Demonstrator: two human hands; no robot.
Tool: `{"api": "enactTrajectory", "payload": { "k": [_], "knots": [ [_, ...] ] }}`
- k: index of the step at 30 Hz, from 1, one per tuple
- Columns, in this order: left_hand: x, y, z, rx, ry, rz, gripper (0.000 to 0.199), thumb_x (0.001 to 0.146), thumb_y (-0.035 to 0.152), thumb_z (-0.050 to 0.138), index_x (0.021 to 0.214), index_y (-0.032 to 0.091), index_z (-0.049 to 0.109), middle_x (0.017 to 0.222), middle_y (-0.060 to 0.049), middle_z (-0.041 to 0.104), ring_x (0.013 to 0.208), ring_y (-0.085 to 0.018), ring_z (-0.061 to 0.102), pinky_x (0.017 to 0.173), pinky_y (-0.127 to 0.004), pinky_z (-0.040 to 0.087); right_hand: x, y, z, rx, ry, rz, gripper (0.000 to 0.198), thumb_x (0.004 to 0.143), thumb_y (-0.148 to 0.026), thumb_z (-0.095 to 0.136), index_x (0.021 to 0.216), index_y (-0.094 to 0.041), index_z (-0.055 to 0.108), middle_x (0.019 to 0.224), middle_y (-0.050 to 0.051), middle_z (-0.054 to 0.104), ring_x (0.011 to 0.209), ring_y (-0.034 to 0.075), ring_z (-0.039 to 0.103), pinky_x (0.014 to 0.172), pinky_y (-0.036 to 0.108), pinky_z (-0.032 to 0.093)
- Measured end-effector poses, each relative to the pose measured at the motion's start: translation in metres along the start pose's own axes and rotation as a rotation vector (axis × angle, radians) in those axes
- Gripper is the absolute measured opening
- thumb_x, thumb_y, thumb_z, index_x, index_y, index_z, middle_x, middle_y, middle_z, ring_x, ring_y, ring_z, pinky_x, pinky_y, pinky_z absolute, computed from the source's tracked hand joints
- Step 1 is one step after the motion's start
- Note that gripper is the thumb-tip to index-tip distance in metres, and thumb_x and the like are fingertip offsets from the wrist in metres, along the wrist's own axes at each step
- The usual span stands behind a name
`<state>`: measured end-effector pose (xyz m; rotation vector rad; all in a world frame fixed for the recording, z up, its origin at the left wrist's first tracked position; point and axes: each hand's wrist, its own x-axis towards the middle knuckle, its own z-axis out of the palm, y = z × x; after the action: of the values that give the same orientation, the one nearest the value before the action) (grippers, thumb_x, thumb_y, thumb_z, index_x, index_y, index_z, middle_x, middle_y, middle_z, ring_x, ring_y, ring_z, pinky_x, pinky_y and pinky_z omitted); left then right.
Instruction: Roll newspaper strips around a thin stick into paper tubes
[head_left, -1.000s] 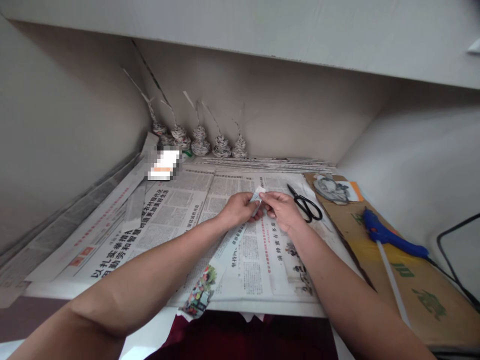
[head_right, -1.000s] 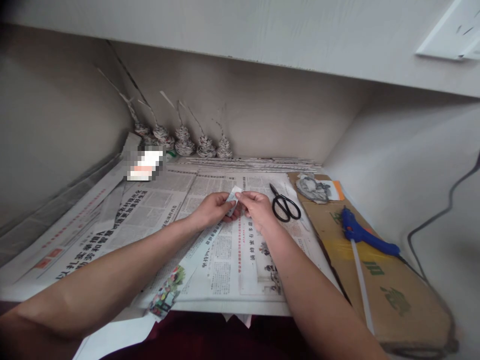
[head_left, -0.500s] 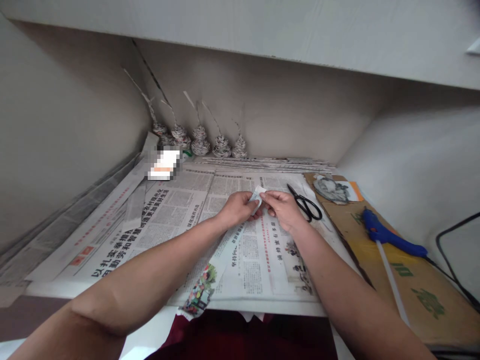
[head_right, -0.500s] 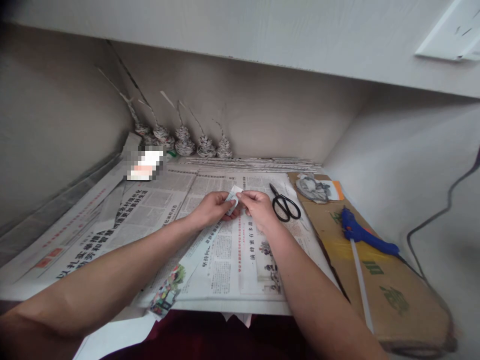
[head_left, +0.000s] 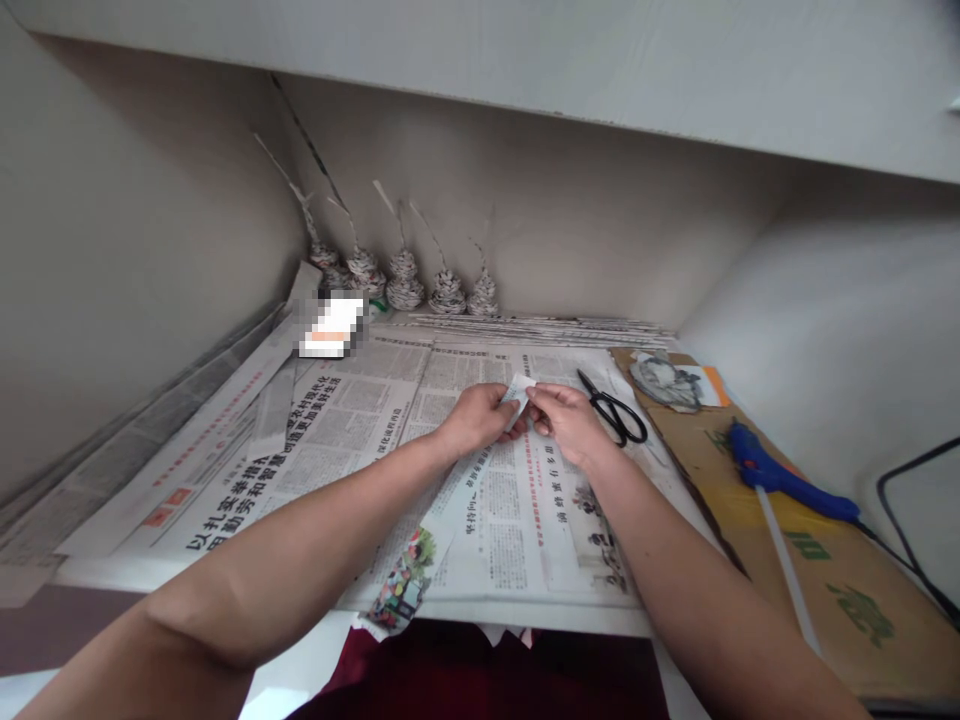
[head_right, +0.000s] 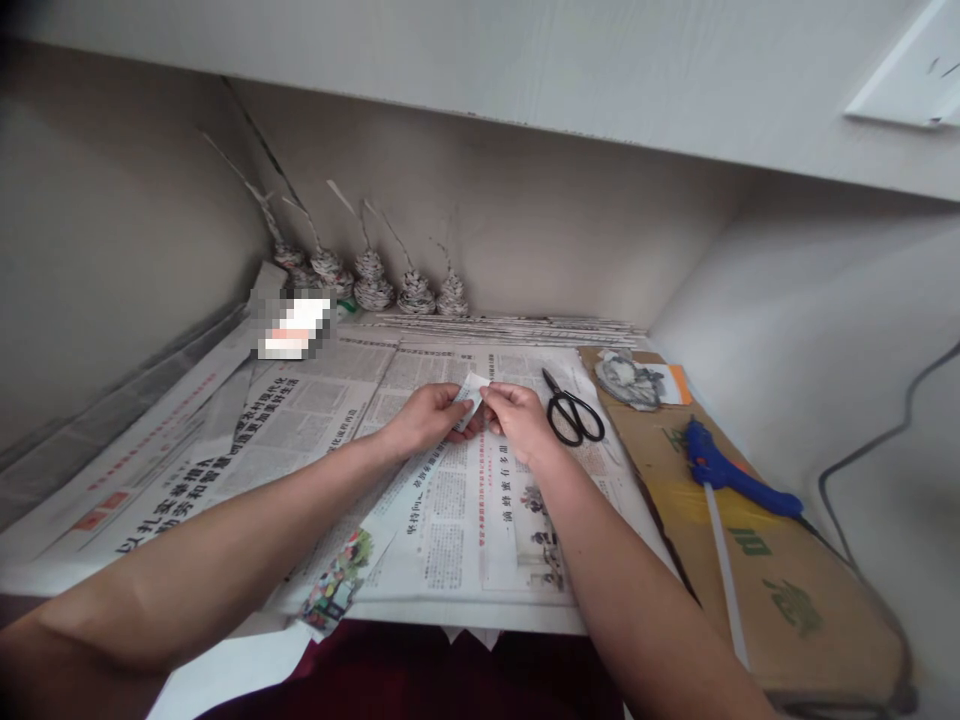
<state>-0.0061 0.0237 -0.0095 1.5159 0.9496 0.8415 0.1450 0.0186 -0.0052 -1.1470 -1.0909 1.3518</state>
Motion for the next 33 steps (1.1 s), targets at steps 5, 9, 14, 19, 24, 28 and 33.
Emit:
{"api": "enactTrajectory", "payload": {
  "k": [5, 9, 14, 19, 24, 28, 33],
  "knots": [
    [-0.003, 0.006, 0.001, 0.011, 0.010, -0.015, 0.017, 0.080, 0.030, 0.052, 0.075, 0.015, 0.056, 0.069, -0.005, 0.065, 0.060, -0.014, 0.063, 0.053, -0.023, 0.052, 0.001, 0.003, -0.001, 0.015, 0.032, -0.019, 0.030, 0.059, -0.039, 0.077, 0.066, -0.014, 0.062, 0.047, -0.004, 0.045, 0.043, 0.006, 0.039, 0.035, 0.019, 0.022],
    [-0.004, 0.008, 0.001, 0.047, 0.007, -0.021, 0.014, 0.078, 0.028, 0.052, 0.078, 0.015, 0.057, 0.071, -0.005, 0.066, 0.059, -0.013, 0.063, 0.053, -0.022, 0.051, 0.002, 0.004, -0.001, 0.024, 0.059, -0.014, 0.032, 0.056, -0.039, 0.078, 0.068, -0.014, 0.063, 0.046, -0.004, 0.046, 0.042, 0.007, 0.039, 0.034, 0.019, 0.021],
    [-0.004, 0.008, 0.000, 0.157, 0.043, 0.013, 0.012, 0.073, 0.024, 0.056, 0.076, 0.015, 0.062, 0.069, -0.004, 0.067, 0.060, -0.013, 0.062, 0.055, -0.020, 0.049, 0.000, 0.001, 0.001, 0.033, 0.084, 0.000, 0.031, 0.054, -0.037, 0.080, 0.068, -0.014, 0.064, 0.047, -0.004, 0.046, 0.042, 0.007, 0.038, 0.033, 0.019, 0.019],
    [-0.005, 0.011, 0.000, 0.250, 0.084, 0.035, 0.010, 0.068, 0.023, 0.060, 0.074, 0.015, 0.064, 0.068, -0.004, 0.068, 0.062, -0.015, 0.062, 0.057, -0.021, 0.048, -0.001, 0.000, 0.003, 0.052, 0.082, -0.005, 0.030, 0.055, -0.036, 0.080, 0.064, -0.014, 0.063, 0.047, -0.004, 0.046, 0.042, 0.006, 0.036, 0.033, 0.019, 0.017],
    [-0.006, 0.012, 0.000, 0.241, 0.082, 0.068, 0.019, 0.073, 0.033, 0.059, 0.075, 0.015, 0.064, 0.067, -0.004, 0.067, 0.061, -0.015, 0.062, 0.056, -0.021, 0.048, -0.002, 0.000, 0.004, 0.037, 0.073, -0.009, 0.032, 0.055, -0.039, 0.080, 0.064, -0.015, 0.061, 0.047, -0.004, 0.047, 0.041, 0.006, 0.036, 0.034, 0.019, 0.018],
    [-0.007, 0.009, 0.000, 0.190, 0.081, 0.042, 0.026, 0.076, 0.039, 0.057, 0.074, 0.014, 0.063, 0.065, -0.004, 0.066, 0.057, -0.013, 0.061, 0.052, -0.020, 0.047, -0.002, -0.002, 0.001, 0.021, 0.041, -0.055, 0.032, 0.058, -0.040, 0.078, 0.072, -0.015, 0.065, 0.054, -0.003, 0.049, 0.046, 0.007, 0.039, 0.035, 0.019, 0.021],
    [-0.004, 0.007, 0.001, 0.127, 0.046, 0.003, 0.028, 0.077, 0.042, 0.057, 0.075, 0.014, 0.061, 0.067, -0.005, 0.067, 0.055, -0.013, 0.061, 0.047, -0.020, 0.047, 0.000, -0.005, -0.004, 0.009, 0.052, -0.104, 0.033, 0.060, -0.041, 0.076, 0.078, -0.014, 0.067, 0.058, -0.003, 0.048, 0.048, 0.007, 0.039, 0.036, 0.020, 0.022]
  ]
}}
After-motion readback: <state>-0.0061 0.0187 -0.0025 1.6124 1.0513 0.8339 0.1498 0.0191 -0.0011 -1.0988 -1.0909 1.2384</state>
